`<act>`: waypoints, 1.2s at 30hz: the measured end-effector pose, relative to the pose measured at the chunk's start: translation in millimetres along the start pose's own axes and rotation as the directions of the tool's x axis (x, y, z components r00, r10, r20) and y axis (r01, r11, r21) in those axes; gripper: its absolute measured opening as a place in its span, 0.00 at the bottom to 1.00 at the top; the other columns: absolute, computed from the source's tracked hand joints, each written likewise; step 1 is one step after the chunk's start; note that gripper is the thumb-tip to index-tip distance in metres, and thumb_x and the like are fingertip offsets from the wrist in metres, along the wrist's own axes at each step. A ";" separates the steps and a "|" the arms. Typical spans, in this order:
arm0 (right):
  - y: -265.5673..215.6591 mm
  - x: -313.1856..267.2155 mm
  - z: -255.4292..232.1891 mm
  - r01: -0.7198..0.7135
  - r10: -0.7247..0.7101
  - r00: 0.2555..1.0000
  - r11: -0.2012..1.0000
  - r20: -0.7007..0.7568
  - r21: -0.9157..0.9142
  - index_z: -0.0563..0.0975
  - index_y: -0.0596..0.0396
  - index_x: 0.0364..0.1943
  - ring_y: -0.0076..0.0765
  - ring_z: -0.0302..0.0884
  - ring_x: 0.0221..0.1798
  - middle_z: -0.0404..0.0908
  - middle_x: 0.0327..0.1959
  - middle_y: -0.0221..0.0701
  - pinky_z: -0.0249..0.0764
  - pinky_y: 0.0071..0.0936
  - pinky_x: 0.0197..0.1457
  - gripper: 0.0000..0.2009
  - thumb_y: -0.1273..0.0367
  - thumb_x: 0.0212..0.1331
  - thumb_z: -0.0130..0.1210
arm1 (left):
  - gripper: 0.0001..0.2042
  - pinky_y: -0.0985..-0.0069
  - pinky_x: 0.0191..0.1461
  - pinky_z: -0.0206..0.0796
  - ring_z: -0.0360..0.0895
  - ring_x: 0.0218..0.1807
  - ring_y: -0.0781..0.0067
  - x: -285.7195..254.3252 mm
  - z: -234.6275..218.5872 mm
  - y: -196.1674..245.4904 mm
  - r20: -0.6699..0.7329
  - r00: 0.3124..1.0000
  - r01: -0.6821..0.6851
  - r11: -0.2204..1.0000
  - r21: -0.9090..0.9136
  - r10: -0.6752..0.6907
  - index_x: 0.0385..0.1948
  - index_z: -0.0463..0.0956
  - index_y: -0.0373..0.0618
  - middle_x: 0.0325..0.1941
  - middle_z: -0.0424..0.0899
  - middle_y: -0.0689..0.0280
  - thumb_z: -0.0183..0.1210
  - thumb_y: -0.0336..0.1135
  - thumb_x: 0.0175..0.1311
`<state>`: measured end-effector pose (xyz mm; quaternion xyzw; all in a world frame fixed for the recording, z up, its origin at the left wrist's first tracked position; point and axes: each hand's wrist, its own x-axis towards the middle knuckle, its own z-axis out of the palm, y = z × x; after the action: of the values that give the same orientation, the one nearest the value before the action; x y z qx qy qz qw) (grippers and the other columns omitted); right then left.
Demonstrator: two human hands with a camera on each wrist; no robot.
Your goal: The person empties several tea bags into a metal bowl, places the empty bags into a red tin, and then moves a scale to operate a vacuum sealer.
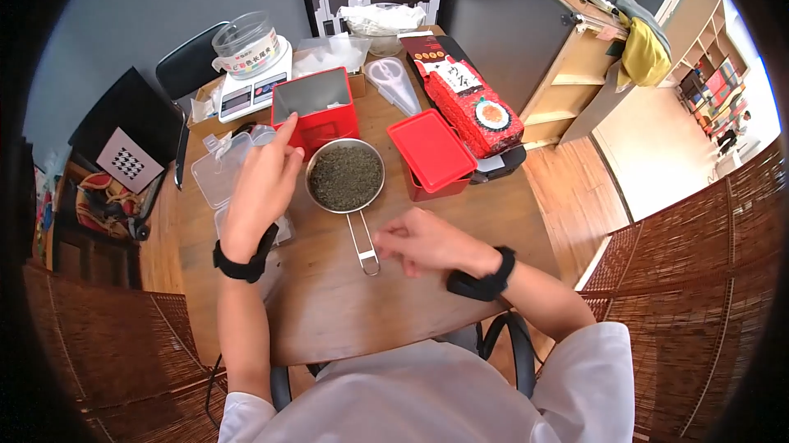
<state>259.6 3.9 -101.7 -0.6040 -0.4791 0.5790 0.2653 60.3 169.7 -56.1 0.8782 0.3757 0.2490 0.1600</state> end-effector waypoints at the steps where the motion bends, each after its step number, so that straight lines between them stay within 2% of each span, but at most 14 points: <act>1: -4.6 -13.8 -6.0 -0.006 0.006 1.000 1.000 0.000 -0.011 0.82 0.60 0.44 0.24 0.81 0.21 0.87 0.34 0.33 0.76 0.23 0.27 0.14 0.62 0.70 0.56 | 0.21 0.50 0.42 0.73 0.82 0.37 0.39 0.7 -3.9 1.1 -0.007 1.000 0.004 1.000 -0.010 -0.005 0.63 0.72 0.36 0.30 0.83 0.43 0.54 0.34 0.69; 3: -25.1 -48.1 -17.1 0.187 -0.258 0.966 0.742 -0.017 -0.644 0.83 0.60 0.43 0.27 0.82 0.25 0.86 0.31 0.35 0.77 0.27 0.31 0.13 0.62 0.67 0.58 | 0.21 0.51 0.42 0.73 0.82 0.36 0.40 -0.7 -11.4 3.3 -0.049 0.999 0.023 1.000 -0.007 -0.023 0.62 0.73 0.41 0.29 0.84 0.45 0.55 0.34 0.69; 5: -60.6 -79.2 -34.4 0.081 -0.227 0.965 0.741 -0.135 -0.667 0.83 0.61 0.41 0.33 0.83 0.29 0.85 0.29 0.38 0.77 0.30 0.36 0.13 0.64 0.63 0.60 | 0.18 0.53 0.41 0.73 0.83 0.36 0.44 -0.4 -18.9 5.4 -0.068 0.997 0.023 0.999 -0.035 -0.025 0.59 0.76 0.41 0.31 0.85 0.48 0.56 0.35 0.68; 7: -74.1 -77.7 -57.9 -0.002 -0.448 0.736 0.748 -0.507 -0.664 0.83 0.60 0.39 0.48 0.84 0.32 0.84 0.29 0.45 0.77 0.38 0.38 0.14 0.62 0.61 0.60 | 0.17 0.56 0.41 0.74 0.83 0.36 0.46 -1.5 -27.2 10.5 -0.084 0.994 0.055 0.995 -0.079 -0.062 0.55 0.79 0.40 0.31 0.86 0.50 0.57 0.35 0.68; 9: -78.2 -51.6 -101.8 -0.149 -0.598 0.518 0.641 -0.611 -0.753 0.81 0.61 0.46 0.52 0.84 0.44 0.84 0.39 0.50 0.78 0.41 0.47 0.19 0.59 0.60 0.61 | 0.15 0.58 0.41 0.74 0.84 0.35 0.48 -2.8 -29.9 11.1 -0.108 0.991 0.063 0.993 -0.095 -0.073 0.52 0.81 0.40 0.31 0.86 0.51 0.58 0.35 0.67; 11: -71.1 -22.6 -142.4 -0.350 -0.572 0.518 0.537 -0.636 -0.768 0.75 0.62 0.58 0.55 0.80 0.55 0.82 0.50 0.54 0.75 0.43 0.58 0.30 0.54 0.57 0.62 | 0.14 0.58 0.41 0.74 0.84 0.35 0.48 -4.6 -34.3 7.3 -0.148 0.987 0.044 0.990 -0.135 -0.064 0.51 0.81 0.39 0.30 0.86 0.50 0.58 0.34 0.67; 12: -64.0 -13.9 -151.5 -0.336 -0.584 0.521 0.530 -0.622 -0.779 0.75 0.62 0.58 0.55 0.80 0.55 0.82 0.50 0.54 0.75 0.43 0.58 0.30 0.54 0.57 0.62 | 0.14 0.58 0.41 0.74 0.84 0.35 0.48 -5.8 -37.6 6.3 -0.162 0.984 0.053 0.990 -0.129 -0.074 0.51 0.81 0.39 0.30 0.86 0.50 0.58 0.34 0.67; 15: -60.2 15.7 -173.5 -0.396 -0.324 0.675 0.600 -0.663 -0.695 0.67 0.61 0.67 0.59 0.76 0.62 0.79 0.56 0.56 0.72 0.44 0.64 0.45 0.44 0.49 0.66 | 0.13 0.59 0.41 0.74 0.84 0.34 0.47 -10.3 -46.0 3.2 -0.206 0.974 0.048 0.975 -0.215 -0.093 0.49 0.82 0.38 0.29 0.85 0.49 0.58 0.34 0.67; 22: -62.8 22.8 -161.6 -0.390 -0.277 0.746 0.556 -0.606 -0.734 0.67 0.61 0.66 0.60 0.79 0.58 0.81 0.52 0.56 0.74 0.44 0.62 0.44 0.50 0.47 0.69 | 0.13 0.61 0.38 0.74 0.83 0.30 0.50 -8.3 -67.6 -17.1 -0.350 0.933 0.013 0.978 -0.208 -0.087 0.45 0.82 0.35 0.28 0.85 0.50 0.58 0.34 0.65; 25: -58.6 20.5 -178.5 -0.324 -0.318 0.765 0.561 -0.560 -0.762 0.68 0.62 0.65 0.59 0.81 0.55 0.83 0.49 0.56 0.75 0.42 0.59 0.42 0.53 0.47 0.70 | 0.13 0.61 0.38 0.73 0.83 0.30 0.51 -11.9 -76.2 -21.2 -0.356 0.929 0.012 0.973 -0.231 -0.096 0.46 0.82 0.36 0.28 0.85 0.51 0.58 0.35 0.65; 27: -58.5 18.4 -195.5 -0.178 -0.494 0.720 0.547 -0.487 -0.818 0.71 0.64 0.61 0.57 0.83 0.51 0.83 0.46 0.55 0.76 0.41 0.57 0.39 0.54 0.46 0.70 | 0.14 0.61 0.38 0.73 0.83 0.31 0.51 -14.1 -80.4 -23.6 -0.373 0.919 0.039 0.971 -0.236 -0.128 0.46 0.82 0.36 0.28 0.85 0.51 0.58 0.35 0.65; 32: -155.9 9.6 -152.5 -0.162 -0.546 0.732 0.440 -0.407 -0.883 0.73 0.63 0.59 0.55 0.84 0.42 0.83 0.41 0.55 0.76 0.39 0.51 0.37 0.55 0.45 0.70 | 0.15 0.62 0.39 0.73 0.83 0.31 0.52 -11.0 -78.3 -39.2 -0.487 0.873 -0.027 0.993 -0.115 -0.032 0.45 0.82 0.34 0.28 0.85 0.51 0.59 0.37 0.64; 34: -178.7 24.8 -137.0 -0.045 -0.607 0.753 0.340 -0.255 -0.939 0.72 0.61 0.60 0.55 0.83 0.44 0.83 0.41 0.55 0.76 0.40 0.51 0.36 0.56 0.46 0.69 | 0.16 0.73 0.34 0.70 0.80 0.26 0.70 -11.3 -84.1 -36.7 -0.440 0.893 -0.004 0.976 -0.218 -0.095 0.48 0.81 0.32 0.25 0.84 0.54 0.60 0.36 0.65; 36: -197.4 43.4 -119.1 0.080 -0.595 0.795 0.295 -0.117 -0.952 0.71 0.59 0.61 0.55 0.82 0.47 0.83 0.42 0.53 0.75 0.40 0.52 0.36 0.57 0.46 0.69 | 0.16 0.74 0.33 0.69 0.79 0.26 0.72 -12.1 -86.3 -36.9 -0.433 0.894 0.014 0.976 -0.219 -0.110 0.48 0.81 0.32 0.24 0.84 0.55 0.60 0.36 0.65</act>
<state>314.0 149.2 74.3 -0.6416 -0.7589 -0.0176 0.1095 -16.4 193.4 -6.0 0.7641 0.4018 0.4752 0.1700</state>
